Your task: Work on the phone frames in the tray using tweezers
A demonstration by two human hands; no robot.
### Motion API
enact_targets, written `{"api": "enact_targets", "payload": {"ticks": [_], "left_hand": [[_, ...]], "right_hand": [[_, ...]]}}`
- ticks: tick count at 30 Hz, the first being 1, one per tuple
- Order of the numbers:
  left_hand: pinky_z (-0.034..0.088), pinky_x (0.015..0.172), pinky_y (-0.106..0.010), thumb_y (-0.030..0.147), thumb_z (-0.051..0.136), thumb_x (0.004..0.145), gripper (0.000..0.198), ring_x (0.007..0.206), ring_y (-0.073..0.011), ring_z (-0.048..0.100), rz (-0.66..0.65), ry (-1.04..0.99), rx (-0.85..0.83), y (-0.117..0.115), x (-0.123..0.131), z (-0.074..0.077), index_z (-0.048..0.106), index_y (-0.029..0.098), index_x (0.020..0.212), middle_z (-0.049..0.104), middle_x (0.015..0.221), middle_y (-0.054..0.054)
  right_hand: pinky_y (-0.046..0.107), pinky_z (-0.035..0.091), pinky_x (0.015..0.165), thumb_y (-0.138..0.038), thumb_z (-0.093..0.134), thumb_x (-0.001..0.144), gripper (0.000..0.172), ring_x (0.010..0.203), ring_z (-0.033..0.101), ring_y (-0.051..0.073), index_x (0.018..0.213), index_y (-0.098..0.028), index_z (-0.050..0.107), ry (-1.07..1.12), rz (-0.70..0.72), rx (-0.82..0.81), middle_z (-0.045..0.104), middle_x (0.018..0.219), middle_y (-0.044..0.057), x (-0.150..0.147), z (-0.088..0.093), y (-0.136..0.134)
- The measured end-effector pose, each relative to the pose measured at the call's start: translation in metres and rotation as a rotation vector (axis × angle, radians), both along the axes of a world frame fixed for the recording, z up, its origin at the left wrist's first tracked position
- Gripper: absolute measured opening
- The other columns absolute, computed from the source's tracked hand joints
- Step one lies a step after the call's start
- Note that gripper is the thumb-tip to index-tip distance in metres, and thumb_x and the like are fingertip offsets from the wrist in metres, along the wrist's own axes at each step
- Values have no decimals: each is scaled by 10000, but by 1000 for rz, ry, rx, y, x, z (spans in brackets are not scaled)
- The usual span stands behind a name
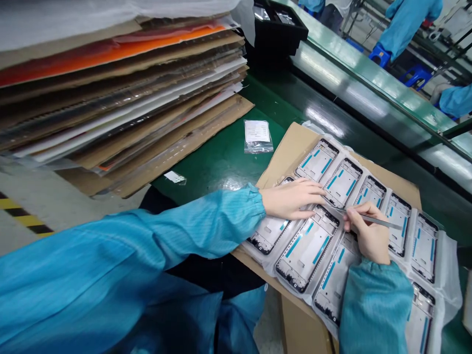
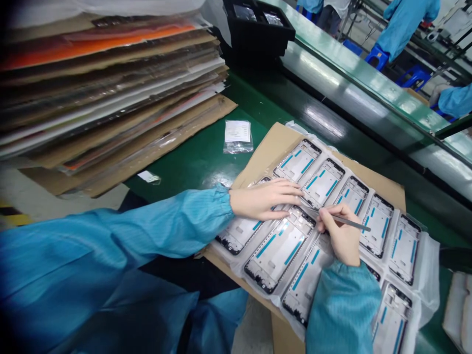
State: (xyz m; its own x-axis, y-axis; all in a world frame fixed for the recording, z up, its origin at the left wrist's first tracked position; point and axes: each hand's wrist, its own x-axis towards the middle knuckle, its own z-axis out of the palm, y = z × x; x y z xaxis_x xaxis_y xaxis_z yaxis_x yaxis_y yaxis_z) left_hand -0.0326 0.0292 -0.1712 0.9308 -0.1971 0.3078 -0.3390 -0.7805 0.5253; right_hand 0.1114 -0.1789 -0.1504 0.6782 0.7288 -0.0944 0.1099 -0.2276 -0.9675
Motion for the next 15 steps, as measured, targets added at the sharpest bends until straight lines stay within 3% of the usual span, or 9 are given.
{"api": "enact_targets", "payload": {"ticks": [4, 15], "left_hand": [[281, 1117, -340, 340, 509, 907, 476, 1266, -181, 406, 1, 18, -102, 2, 1, 1, 473, 119, 1326, 496, 1329, -89], [292, 1090, -342, 324, 494, 911, 376, 1212, -170, 444, -10, 5, -119, 3, 5, -3, 513, 140, 1239, 534, 1272, -56]], "right_hand": [[248, 451, 515, -306, 680, 815, 239, 542, 547, 105, 771, -127, 529, -118, 135, -65, 596, 755, 46, -3, 3, 0], [234, 445, 514, -319, 676, 818, 245, 557, 542, 95, 776, -129, 527, -158, 176, -130, 598, 806, 46, -2, 3, 0]]}}
